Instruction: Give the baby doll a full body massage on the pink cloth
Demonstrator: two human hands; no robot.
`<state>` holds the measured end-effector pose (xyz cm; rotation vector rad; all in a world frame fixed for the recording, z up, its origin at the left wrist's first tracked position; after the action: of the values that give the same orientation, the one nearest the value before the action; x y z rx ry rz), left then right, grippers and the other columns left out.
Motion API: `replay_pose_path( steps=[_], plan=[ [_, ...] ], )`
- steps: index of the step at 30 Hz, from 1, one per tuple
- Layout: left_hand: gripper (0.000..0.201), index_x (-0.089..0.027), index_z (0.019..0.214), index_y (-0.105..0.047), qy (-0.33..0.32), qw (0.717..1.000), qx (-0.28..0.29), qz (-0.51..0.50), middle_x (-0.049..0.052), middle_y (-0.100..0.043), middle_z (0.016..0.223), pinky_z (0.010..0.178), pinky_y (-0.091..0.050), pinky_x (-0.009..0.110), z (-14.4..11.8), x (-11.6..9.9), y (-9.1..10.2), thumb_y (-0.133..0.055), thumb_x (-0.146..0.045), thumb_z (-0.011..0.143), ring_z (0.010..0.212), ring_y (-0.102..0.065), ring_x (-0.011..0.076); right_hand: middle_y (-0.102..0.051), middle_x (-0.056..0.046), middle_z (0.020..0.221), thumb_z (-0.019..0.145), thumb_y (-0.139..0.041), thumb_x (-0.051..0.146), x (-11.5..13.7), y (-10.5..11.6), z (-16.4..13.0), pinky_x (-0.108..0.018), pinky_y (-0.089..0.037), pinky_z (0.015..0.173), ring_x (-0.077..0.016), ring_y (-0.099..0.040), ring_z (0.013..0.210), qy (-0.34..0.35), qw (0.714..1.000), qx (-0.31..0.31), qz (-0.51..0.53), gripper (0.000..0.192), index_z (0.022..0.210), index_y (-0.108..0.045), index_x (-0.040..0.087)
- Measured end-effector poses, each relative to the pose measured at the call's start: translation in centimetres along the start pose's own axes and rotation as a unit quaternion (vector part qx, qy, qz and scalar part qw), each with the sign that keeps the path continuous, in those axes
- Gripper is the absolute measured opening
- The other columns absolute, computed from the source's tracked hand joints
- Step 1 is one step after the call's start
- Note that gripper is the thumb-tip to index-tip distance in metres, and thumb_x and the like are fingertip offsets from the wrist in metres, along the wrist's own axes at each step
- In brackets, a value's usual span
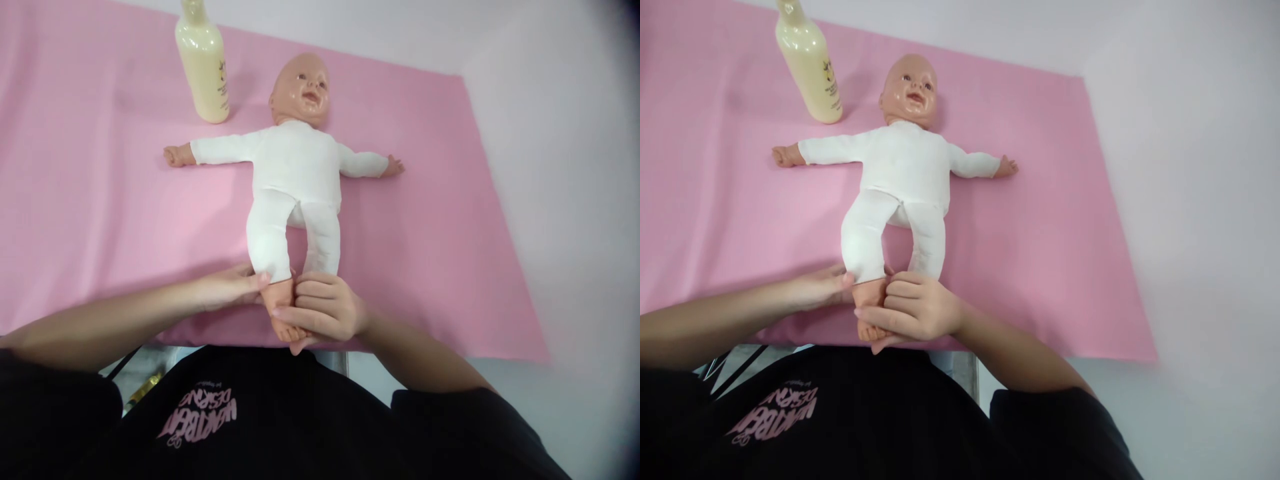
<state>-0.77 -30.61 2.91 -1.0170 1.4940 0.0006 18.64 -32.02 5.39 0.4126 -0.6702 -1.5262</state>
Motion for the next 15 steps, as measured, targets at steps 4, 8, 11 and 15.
replay_pose_path(
  steps=[4, 8, 11, 15],
  plan=[
    [0.054, -0.016, 0.115, -0.069, -0.003, 0.997, -0.052, -0.051, 0.014, -0.075, 0.113, 0.107, -0.051, 0.045, 0.1, -0.4, 0.3, -0.064, -0.063, 0.090, 0.115, -0.069, 0.0284, -0.062, 0.001, 0.072, 0.104, -0.049, 0.047, -0.6, -0.1, -0.4, -0.031, -0.057, 0.071, -0.0155, -0.061, 0.072, -0.010, 0.998, 0.036, 0.059, 0.048, 0.133, -0.057, 0.009],
    [0.051, -0.012, 0.103, -0.072, 0.000, 0.989, -0.130, -0.066, 0.014, -0.077, 0.106, 0.102, -0.056, 0.044, 0.6, -0.8, 1.5, -0.069, -0.060, 0.088, 0.102, -0.073, 0.0277, -0.068, -0.004, 0.080, 0.107, -0.036, 0.054, -2.1, 0.7, -0.8, -0.035, -0.057, 0.079, -0.0176, -0.065, 0.078, -0.062, 0.994, 0.061, 0.071, 0.050, 0.117, -0.062, 0.013],
    [0.049, -0.012, 0.106, -0.071, -0.007, 0.984, -0.165, -0.068, 0.013, -0.077, 0.107, 0.100, -0.058, 0.043, 0.7, -1.0, 1.9, -0.075, -0.056, 0.084, 0.101, -0.074, 0.0275, -0.068, -0.004, 0.076, 0.107, -0.034, 0.052, -3.5, 1.4, -0.8, -0.037, -0.055, 0.086, -0.0175, -0.063, 0.075, -0.082, 0.987, 0.134, 0.037, 0.049, 0.093, -0.065, 0.017],
    [0.052, -0.014, 0.121, -0.065, -0.028, 0.977, -0.209, -0.025, 0.013, -0.075, 0.112, 0.100, -0.059, 0.045, 0.7, -1.2, 1.6, -0.076, -0.049, 0.085, 0.105, -0.073, 0.0283, -0.069, -0.002, 0.074, 0.105, -0.040, 0.050, -4.6, 1.8, -0.9, -0.045, -0.046, 0.105, -0.0184, -0.062, 0.078, -0.107, 0.965, 0.239, -0.013, 0.047, 0.083, -0.066, 0.019]
  ],
)
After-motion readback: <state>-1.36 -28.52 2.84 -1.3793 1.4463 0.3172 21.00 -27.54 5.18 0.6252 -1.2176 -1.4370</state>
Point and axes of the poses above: each hand's wrist, its own z-axis towards the middle knuckle, its own y-axis out of the back of the hand, x = y × z, the point moved 2 cm from there along z, towards the middle knuckle
